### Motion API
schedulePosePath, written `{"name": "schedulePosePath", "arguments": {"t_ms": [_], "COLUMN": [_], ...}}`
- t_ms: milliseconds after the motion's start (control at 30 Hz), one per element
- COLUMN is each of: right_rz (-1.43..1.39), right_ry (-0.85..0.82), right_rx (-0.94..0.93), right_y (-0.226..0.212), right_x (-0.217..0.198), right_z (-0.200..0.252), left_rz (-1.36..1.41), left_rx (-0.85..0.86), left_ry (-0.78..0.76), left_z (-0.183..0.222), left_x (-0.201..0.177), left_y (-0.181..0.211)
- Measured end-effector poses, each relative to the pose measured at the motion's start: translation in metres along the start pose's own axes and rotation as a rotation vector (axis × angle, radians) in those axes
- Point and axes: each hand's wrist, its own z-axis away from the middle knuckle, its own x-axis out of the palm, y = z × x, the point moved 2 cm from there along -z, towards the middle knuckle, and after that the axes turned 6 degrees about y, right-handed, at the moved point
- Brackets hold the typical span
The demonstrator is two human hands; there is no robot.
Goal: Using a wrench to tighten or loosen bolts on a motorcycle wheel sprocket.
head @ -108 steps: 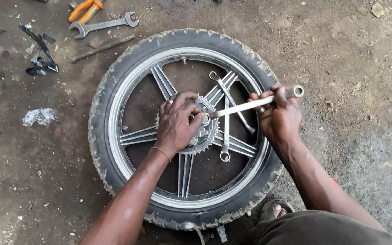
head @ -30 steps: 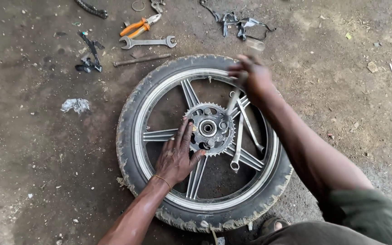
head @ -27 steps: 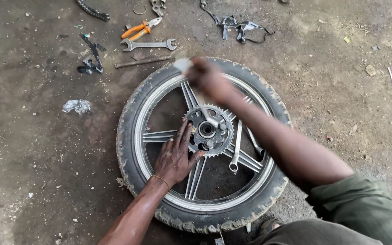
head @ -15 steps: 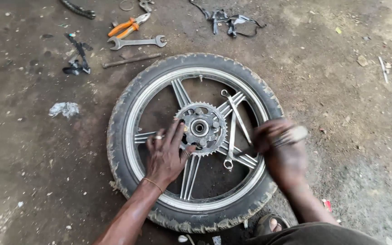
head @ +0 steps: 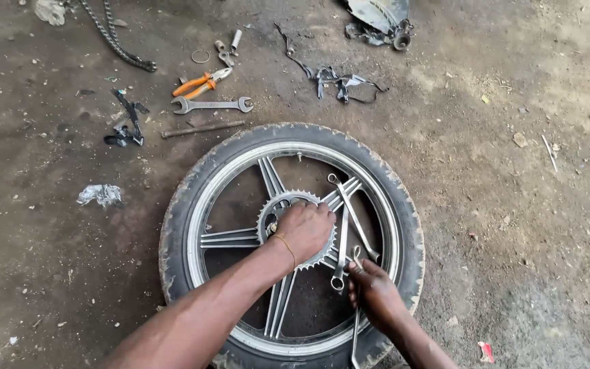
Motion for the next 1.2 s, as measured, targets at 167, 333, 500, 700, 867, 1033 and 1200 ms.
{"name": "schedulePosePath", "arguments": {"t_ms": [167, 333, 500, 700, 867, 1033, 1200], "right_rz": [0.012, -0.007, -0.185, -0.232, -0.302, -0.291, -0.323], "right_ry": [0.044, 0.05, 0.049, 0.072, 0.1, 0.099, 0.069], "right_rx": [-0.001, 0.013, 0.031, 0.011, 0.04, 0.023, 0.014], "right_y": [0.014, 0.016, 0.01, -0.004, 0.009, 0.011, 0.022], "right_x": [-0.008, -0.011, -0.016, -0.013, -0.014, -0.013, -0.019], "right_z": [-0.008, -0.013, -0.023, -0.031, -0.033, -0.032, -0.048], "left_rz": [-0.225, -0.15, -0.133, -0.301, -0.15, -0.093, -0.214], "left_rx": [0.102, -0.091, -0.213, 0.129, -0.077, -0.337, -0.121], "left_ry": [-0.113, -0.262, -0.217, -0.204, -0.222, -0.397, -0.216], "left_z": [0.0, -0.011, -0.006, -0.008, -0.012, -0.01, -0.001], "left_x": [0.005, 0.008, 0.019, 0.019, 0.024, -0.008, -0.008], "left_y": [-0.006, -0.002, 0.002, -0.01, -0.007, 0.006, 0.007]}}
